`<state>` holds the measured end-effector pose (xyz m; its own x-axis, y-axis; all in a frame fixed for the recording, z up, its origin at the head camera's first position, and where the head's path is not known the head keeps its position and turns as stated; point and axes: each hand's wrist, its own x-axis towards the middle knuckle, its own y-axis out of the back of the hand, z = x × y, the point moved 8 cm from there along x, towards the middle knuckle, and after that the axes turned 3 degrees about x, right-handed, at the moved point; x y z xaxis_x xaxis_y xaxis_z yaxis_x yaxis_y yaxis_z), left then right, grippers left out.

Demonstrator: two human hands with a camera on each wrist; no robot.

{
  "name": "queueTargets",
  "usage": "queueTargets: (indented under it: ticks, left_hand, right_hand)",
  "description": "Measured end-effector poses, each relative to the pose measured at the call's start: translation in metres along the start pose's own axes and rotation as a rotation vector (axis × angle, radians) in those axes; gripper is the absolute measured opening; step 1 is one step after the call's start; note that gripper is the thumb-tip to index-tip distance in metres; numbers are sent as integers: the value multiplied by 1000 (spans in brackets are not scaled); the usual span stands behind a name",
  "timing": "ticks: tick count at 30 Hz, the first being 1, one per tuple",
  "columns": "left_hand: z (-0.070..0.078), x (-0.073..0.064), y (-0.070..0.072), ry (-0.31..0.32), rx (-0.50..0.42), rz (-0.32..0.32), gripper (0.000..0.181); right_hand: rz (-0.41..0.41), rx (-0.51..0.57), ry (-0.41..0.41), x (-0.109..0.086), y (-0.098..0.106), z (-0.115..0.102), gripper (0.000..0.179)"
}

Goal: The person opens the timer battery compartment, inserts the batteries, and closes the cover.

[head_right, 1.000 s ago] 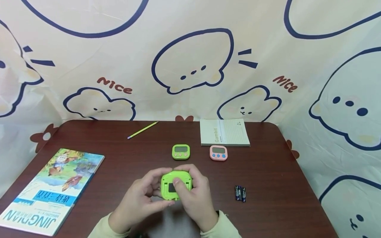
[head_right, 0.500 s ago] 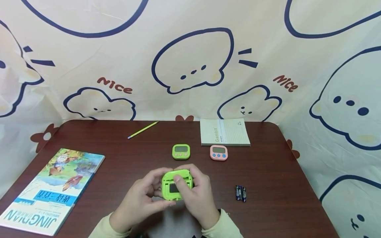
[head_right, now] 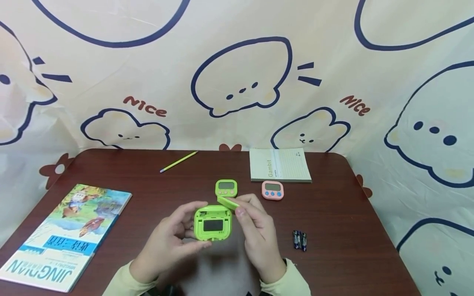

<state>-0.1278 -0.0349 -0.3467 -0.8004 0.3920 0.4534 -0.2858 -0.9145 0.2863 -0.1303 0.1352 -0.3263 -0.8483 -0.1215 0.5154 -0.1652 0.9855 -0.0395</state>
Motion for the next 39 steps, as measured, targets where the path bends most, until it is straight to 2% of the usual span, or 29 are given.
queueTargets:
  ticks: [3, 8, 11, 15, 20, 26, 30, 35, 39]
  left_hand:
    - [-1, -1, 6, 24, 20, 11, 79]
    - [-1, -1, 12, 50, 15, 25, 79]
    - [0, -2, 15, 65, 20, 38, 80]
    - [1, -3, 18, 74, 30, 44, 81]
    - [2, -3, 21, 77, 39, 43, 81]
    - [4, -4, 23, 80, 46, 42, 81]
    - [5, -4, 24, 94, 54, 43, 82]
    - [7, -4, 24, 93, 55, 43, 82]
    - [8, -4, 24, 94, 45, 41, 81]
  right_hand:
    - [23, 24, -47, 2, 9, 1, 26]
    - [97, -23, -114, 0, 28, 4, 19]
    - [132, -54, -166, -4, 38, 9, 23]
    - [127, -114, -198, -10, 48, 14, 27]
    - [81, -222, -202, -16, 54, 20, 28]
    - [4, -372, -253, -24, 56, 31, 27]
    - [-34, -412, -283, -28, 58, 43, 24]
    - [-125, -420, -289, -33, 57, 60, 20]
    - [-191, -449, -338, -38, 56, 78, 17]
